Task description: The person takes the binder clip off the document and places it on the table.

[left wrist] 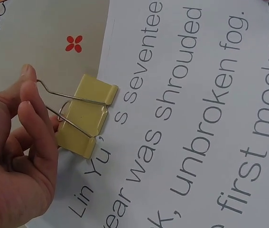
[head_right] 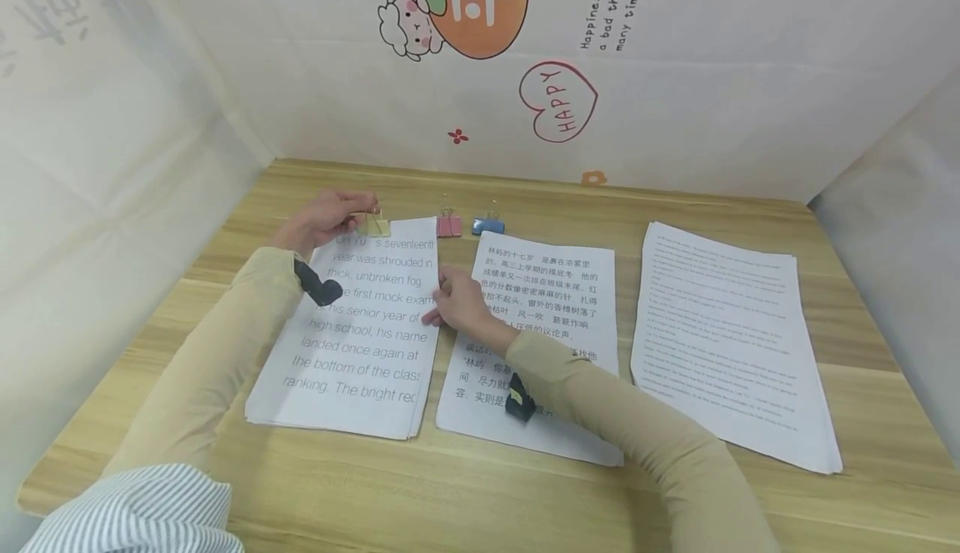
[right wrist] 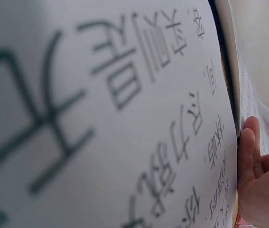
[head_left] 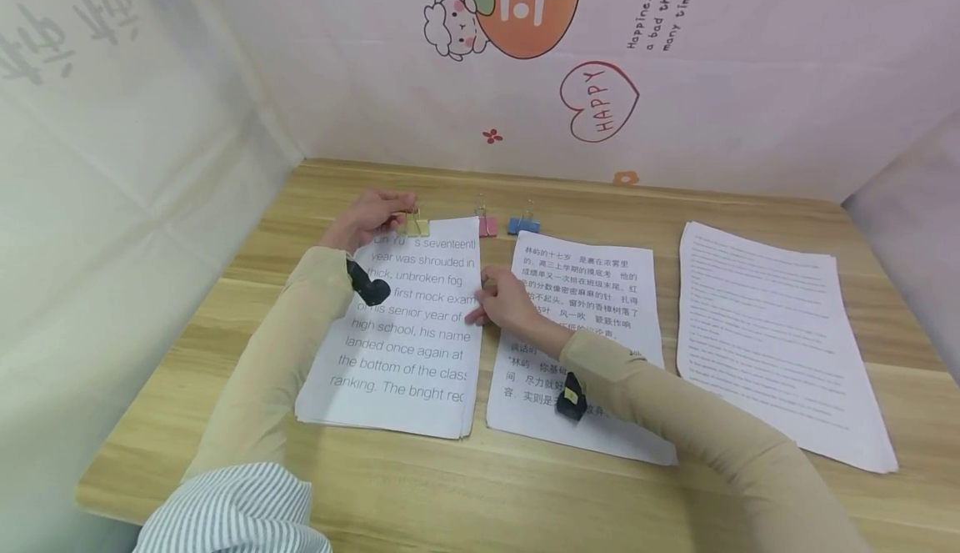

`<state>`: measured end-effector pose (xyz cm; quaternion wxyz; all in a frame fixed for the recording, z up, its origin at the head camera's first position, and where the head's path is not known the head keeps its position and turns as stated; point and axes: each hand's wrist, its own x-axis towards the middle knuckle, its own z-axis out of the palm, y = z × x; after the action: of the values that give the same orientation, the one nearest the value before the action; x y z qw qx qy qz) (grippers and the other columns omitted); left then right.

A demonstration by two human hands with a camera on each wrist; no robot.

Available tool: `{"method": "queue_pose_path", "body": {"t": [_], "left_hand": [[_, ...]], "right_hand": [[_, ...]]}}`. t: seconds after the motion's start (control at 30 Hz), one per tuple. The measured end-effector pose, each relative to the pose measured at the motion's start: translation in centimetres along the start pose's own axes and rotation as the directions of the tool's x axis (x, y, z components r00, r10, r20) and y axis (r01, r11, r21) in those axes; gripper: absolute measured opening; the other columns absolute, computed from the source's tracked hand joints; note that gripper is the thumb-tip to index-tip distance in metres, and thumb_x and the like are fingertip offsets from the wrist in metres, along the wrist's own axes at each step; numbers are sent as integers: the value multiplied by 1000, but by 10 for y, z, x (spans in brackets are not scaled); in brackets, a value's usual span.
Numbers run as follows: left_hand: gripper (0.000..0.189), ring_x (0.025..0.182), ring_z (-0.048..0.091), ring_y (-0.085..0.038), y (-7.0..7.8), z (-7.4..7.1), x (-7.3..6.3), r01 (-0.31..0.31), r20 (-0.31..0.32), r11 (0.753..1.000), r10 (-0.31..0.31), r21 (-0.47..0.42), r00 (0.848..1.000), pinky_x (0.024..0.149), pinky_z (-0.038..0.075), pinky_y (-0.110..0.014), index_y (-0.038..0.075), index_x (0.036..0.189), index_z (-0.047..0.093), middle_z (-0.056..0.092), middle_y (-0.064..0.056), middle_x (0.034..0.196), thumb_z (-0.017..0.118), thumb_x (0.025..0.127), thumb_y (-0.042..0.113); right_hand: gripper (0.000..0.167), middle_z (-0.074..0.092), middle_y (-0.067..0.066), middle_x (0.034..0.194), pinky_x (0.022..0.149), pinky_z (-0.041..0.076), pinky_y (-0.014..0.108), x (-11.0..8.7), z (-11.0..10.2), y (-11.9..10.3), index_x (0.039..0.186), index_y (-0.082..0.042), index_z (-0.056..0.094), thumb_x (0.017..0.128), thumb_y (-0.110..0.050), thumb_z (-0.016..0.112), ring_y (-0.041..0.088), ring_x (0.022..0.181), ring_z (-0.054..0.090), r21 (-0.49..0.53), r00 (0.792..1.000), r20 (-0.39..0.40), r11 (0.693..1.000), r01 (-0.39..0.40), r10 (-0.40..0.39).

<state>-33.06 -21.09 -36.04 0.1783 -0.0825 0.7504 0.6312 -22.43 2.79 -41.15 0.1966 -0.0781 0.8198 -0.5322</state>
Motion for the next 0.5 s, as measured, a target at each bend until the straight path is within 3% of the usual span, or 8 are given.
{"method": "queue_pose_path", "body": {"t": [0.5], "left_hand": [[48,56,45,-2,4,2,2,-27,-86,995,19,-95,996,50,34,-11,-5,132,51,58,4,78,56,95,26]], "right_hand": [[18,67,16,83,59,56,24,3,2,0,114,-2,49,97,-6,47,13,63,68,-19,1000,-8,999,-28,28]]}}
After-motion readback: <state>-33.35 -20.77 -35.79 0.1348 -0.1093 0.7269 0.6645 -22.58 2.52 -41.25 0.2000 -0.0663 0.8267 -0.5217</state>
